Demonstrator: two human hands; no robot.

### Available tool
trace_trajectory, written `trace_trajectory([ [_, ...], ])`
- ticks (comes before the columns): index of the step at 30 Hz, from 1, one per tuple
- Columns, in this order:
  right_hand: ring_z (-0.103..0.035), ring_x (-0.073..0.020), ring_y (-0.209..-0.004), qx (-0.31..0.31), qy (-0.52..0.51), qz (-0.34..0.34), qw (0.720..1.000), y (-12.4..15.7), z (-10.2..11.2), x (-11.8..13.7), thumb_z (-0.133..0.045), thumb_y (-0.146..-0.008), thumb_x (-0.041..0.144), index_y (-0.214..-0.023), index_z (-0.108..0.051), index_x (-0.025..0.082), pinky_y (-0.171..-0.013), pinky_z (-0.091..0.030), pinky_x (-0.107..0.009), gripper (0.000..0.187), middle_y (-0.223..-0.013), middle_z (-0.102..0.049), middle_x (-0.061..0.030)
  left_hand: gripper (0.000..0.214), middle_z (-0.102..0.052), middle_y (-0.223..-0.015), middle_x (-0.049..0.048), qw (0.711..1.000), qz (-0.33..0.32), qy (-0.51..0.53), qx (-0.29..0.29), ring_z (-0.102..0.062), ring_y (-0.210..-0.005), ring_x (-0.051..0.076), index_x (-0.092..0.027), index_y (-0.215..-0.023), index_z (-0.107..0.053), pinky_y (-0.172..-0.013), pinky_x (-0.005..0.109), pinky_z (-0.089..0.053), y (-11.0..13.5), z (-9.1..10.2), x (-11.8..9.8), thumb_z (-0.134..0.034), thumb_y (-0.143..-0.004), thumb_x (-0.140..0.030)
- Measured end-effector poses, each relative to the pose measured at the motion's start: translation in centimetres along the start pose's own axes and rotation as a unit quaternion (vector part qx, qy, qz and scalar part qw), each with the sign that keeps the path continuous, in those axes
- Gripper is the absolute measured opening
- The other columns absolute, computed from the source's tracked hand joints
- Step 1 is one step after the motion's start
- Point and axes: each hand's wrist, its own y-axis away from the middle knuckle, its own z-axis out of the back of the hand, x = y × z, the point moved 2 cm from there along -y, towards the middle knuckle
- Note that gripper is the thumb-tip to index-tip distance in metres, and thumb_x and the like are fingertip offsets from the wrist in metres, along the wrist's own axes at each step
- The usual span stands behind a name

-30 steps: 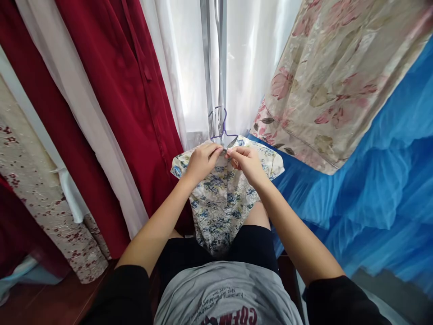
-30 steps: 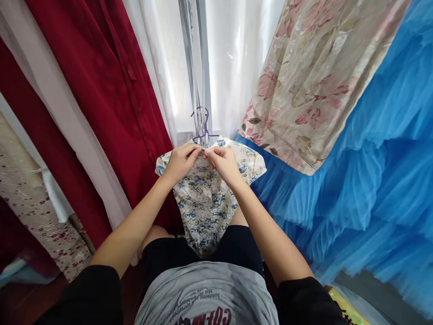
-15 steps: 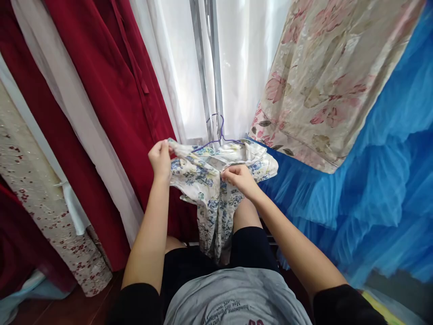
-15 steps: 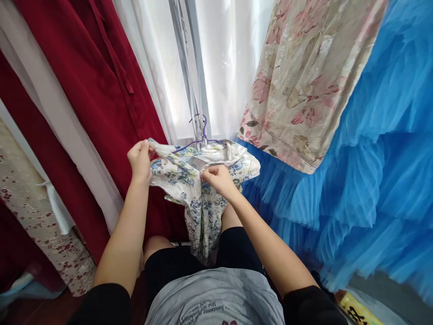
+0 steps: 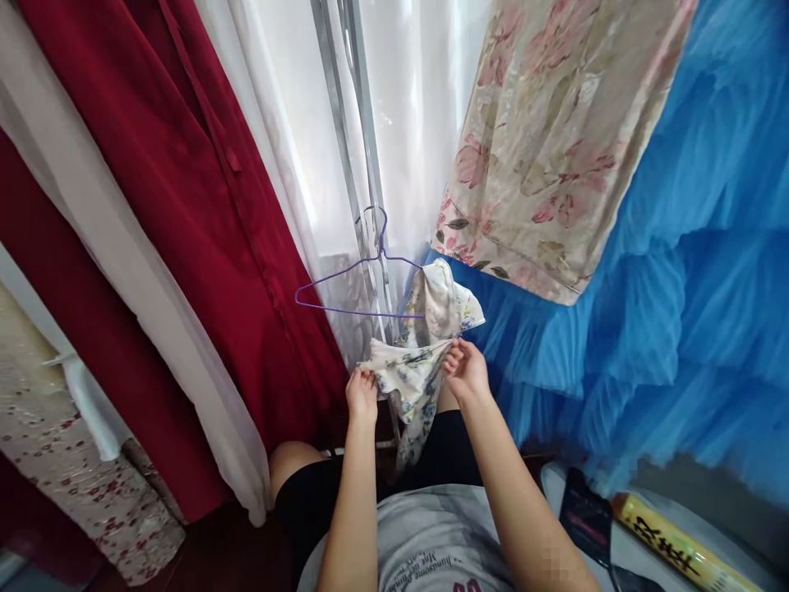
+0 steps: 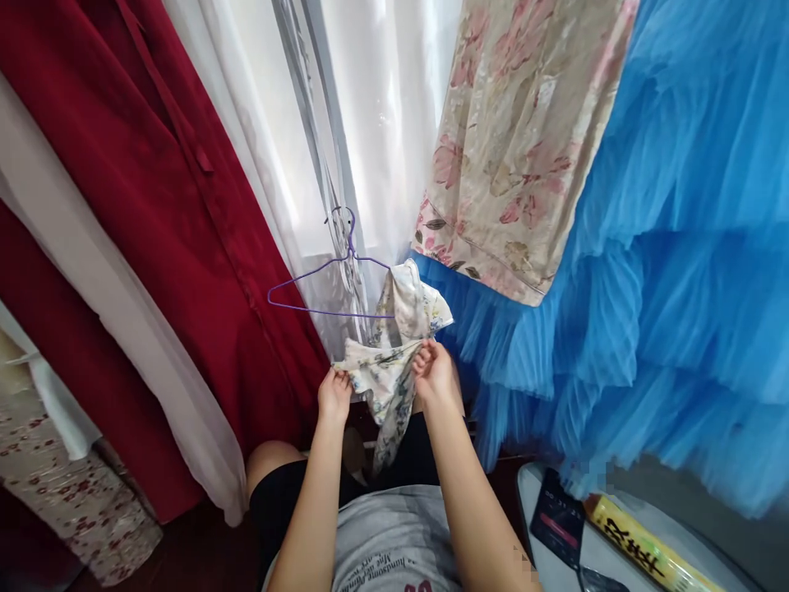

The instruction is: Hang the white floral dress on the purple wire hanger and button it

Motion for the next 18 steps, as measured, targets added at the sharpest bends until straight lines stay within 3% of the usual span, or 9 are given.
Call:
trace_trajectory([
  [4,-0.046,-0.0119,-0.050,-0.112,-0.017,0.070,0.991,-0.1,1.4,0.6,-0.059,-0.081,0.046,-0.077,-0.052,0.024,-0.048,-0.038,-0.024,0.023,-0.059,-0.050,0.0050,0.024,-0.066,-0.086,0.0019,0.994,-0.054,-0.019,0.094,-0.065,-0.081,0.014,-0.018,-0.087,-0.063,-0.082,0.028,-0.053,3.0,-4.8,-0.8,-0.079,-0.081,-0.036],
  [6,-0.059,-0.0156,-0.068,-0.097,0.035,0.112,0.988,1.0,0.5,0.7,-0.062,-0.082,0.045,-0.083,-0.062,0.022,-0.061,-0.046,-0.026,0.022,-0.074,-0.064,-0.0005,0.027,-0.067,-0.091,0.0032,0.969,-0.133,-0.097,0.182,-0.065,-0.087,0.017,-0.020,-0.091,-0.065,-0.085,0.030,-0.052,5.2,-7.7,-2.1,-0.071,-0.088,-0.045],
  [9,-0.064,-0.0232,-0.090,0.063,0.160,0.121,0.978,3.2,-1.6,0.8,-0.058,-0.091,0.055,-0.084,-0.070,0.020,-0.079,-0.049,-0.032,0.038,-0.086,-0.070,-0.0060,0.029,-0.068,-0.092,0.0045,0.902,-0.233,-0.247,0.267,-0.065,-0.090,0.019,-0.020,-0.094,-0.068,-0.086,0.030,-0.050,8.6,-10.6,-3.2,-0.058,-0.098,-0.048],
  [11,-0.064,-0.0259,-0.095,0.173,0.181,0.066,0.966,4.5,-2.3,0.9,-0.048,-0.094,0.068,-0.087,-0.072,0.021,-0.082,-0.050,-0.034,0.054,-0.084,-0.070,-0.0067,0.029,-0.070,-0.095,0.0059,0.865,-0.263,-0.312,0.291,-0.065,-0.094,0.022,-0.020,-0.097,-0.071,-0.089,0.032,-0.050,10.0,-11.3,-3.5,-0.056,-0.100,-0.044],
  [13,-0.064,-0.0264,-0.096,0.233,0.156,-0.002,0.960,5.5,-2.2,1.3,-0.041,-0.092,0.078,-0.093,-0.072,0.022,-0.081,-0.051,-0.035,0.064,-0.083,-0.068,-0.0065,0.029,-0.071,-0.102,0.0078,0.848,-0.262,-0.343,0.307,-0.066,-0.102,0.024,-0.021,-0.097,-0.072,-0.095,0.035,-0.049,10.4,-11.3,-3.4,-0.056,-0.100,-0.044],
  [15,-0.063,-0.0259,-0.095,0.281,0.141,-0.047,0.948,6.2,-1.8,1.9,-0.049,-0.088,0.079,-0.097,-0.071,0.023,-0.080,-0.051,-0.036,0.061,-0.083,-0.066,-0.0057,0.029,-0.070,-0.119,0.0097,0.852,-0.221,-0.336,0.335,-0.062,-0.117,0.028,-0.023,-0.110,-0.072,-0.103,0.038,-0.046,10.2,-11.0,-2.8,-0.063,-0.095,-0.047],
  [18,-0.059,-0.0230,-0.085,0.380,0.174,-0.080,0.905,7.0,-0.9,3.2,-0.077,-0.078,0.063,-0.094,-0.068,0.021,-0.077,-0.050,-0.034,0.046,-0.081,-0.062,-0.0033,0.069,-0.064,-0.134,0.0140,0.863,-0.067,-0.273,0.419,-0.059,-0.126,0.032,-0.027,-0.146,-0.052,-0.104,0.043,-0.047,9.8,-9.5,-1.1,-0.066,-0.088,-0.061],
])
